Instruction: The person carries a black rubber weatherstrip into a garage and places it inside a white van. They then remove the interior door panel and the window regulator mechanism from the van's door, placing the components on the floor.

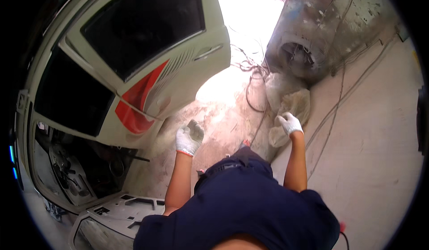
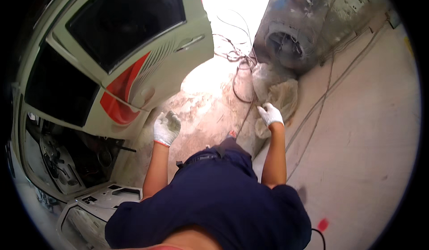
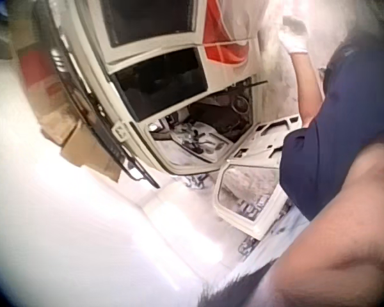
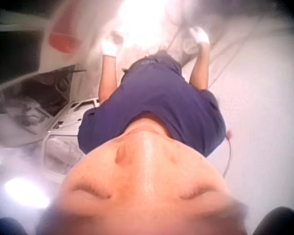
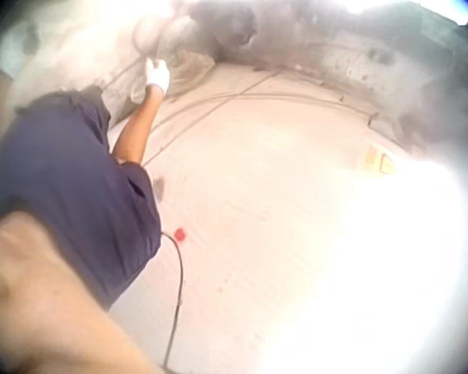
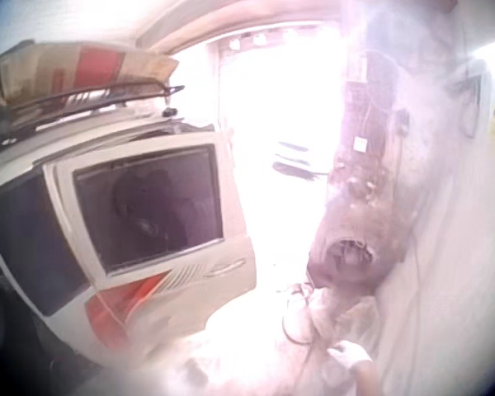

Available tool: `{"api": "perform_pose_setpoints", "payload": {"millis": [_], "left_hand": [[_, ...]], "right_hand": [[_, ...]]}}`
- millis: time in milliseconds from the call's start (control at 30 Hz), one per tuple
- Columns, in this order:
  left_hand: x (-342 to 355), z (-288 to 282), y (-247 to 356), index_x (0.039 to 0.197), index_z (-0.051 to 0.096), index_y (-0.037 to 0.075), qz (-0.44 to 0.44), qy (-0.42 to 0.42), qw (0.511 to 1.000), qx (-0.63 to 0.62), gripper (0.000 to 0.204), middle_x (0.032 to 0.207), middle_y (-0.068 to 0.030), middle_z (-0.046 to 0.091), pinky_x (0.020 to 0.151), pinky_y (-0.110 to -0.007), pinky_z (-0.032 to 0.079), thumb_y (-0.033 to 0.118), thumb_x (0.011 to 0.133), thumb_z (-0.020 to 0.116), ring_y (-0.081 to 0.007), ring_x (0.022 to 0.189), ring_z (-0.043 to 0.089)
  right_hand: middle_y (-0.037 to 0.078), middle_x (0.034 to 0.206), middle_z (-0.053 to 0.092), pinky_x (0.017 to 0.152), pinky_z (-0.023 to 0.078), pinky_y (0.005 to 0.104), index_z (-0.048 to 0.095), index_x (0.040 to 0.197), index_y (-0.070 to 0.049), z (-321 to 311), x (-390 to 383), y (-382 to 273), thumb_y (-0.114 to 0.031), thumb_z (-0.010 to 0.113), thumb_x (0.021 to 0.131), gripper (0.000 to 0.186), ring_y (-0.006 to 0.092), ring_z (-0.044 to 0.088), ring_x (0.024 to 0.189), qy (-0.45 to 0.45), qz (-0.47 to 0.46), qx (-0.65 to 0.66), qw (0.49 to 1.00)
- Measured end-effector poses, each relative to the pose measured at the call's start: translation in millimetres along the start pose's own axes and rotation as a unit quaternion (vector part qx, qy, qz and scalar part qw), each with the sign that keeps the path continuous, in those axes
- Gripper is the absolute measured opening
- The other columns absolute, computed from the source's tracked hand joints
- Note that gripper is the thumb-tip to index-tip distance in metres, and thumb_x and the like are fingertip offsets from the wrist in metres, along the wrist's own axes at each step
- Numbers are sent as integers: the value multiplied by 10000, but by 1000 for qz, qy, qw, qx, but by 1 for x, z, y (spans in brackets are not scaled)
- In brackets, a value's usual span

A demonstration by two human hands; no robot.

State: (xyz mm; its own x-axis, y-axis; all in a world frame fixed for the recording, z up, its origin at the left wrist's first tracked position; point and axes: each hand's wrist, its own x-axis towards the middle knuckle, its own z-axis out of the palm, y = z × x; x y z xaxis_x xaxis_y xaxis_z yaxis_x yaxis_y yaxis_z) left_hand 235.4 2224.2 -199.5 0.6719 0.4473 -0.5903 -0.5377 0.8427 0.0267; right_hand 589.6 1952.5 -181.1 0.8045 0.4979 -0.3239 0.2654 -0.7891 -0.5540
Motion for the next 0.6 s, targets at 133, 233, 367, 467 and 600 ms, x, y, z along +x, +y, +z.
{"api": "perform_pose_setpoints", "payload": {"millis": [133, 233, 367, 467, 600], "left_hand": [[75, 75, -52, 932, 680, 38, 20, 64, 997, 37, 310, 855, -96, 705, 750, -409, 567, 306, 944, 525, -228, 794, 680], [113, 120, -76, 926, 676, 42, -1, 62, 998, 11, 296, 834, -98, 704, 724, -417, 570, 277, 953, 497, -228, 759, 678], [160, 157, -83, 863, 674, 60, 22, 49, 999, 12, 280, 812, -66, 697, 726, -422, 561, 267, 936, 500, -223, 739, 665], [195, 163, -58, 868, 653, 52, 95, 93, 991, -3, 260, 804, -93, 686, 715, -430, 565, 268, 920, 517, -256, 731, 665], [241, 174, -24, 943, 585, -5, 184, 129, 974, -35, 326, 886, -166, 652, 751, -459, 556, 318, 906, 560, -318, 825, 635]], "right_hand": [[236, 1049, 682, 891, 499, 435, 660, 1109, -40, -39, 49, 67, -462, 621, 861, 491, 397, 640, 1029, 16, 56, -40, 997], [205, 999, 703, 838, 515, 385, 670, 1090, -23, -33, 82, 104, -418, 657, 861, 456, 325, 676, 936, 18, 59, 48, 997], [153, 940, 718, 789, 515, 326, 681, 1070, -9, -26, 110, 111, -346, 701, 864, 396, 217, 669, 845, -12, 74, 193, 978], [135, 922, 717, 785, 511, 318, 683, 1067, -3, -21, 132, 104, -331, 701, 869, 383, 195, 657, 835, -12, 54, 198, 979], [84, 904, 701, 775, 497, 286, 679, 1049, 13, -46, 174, 36, -272, 693, 891, 326, 143, 616, 817, -66, 24, 276, 959]]}}
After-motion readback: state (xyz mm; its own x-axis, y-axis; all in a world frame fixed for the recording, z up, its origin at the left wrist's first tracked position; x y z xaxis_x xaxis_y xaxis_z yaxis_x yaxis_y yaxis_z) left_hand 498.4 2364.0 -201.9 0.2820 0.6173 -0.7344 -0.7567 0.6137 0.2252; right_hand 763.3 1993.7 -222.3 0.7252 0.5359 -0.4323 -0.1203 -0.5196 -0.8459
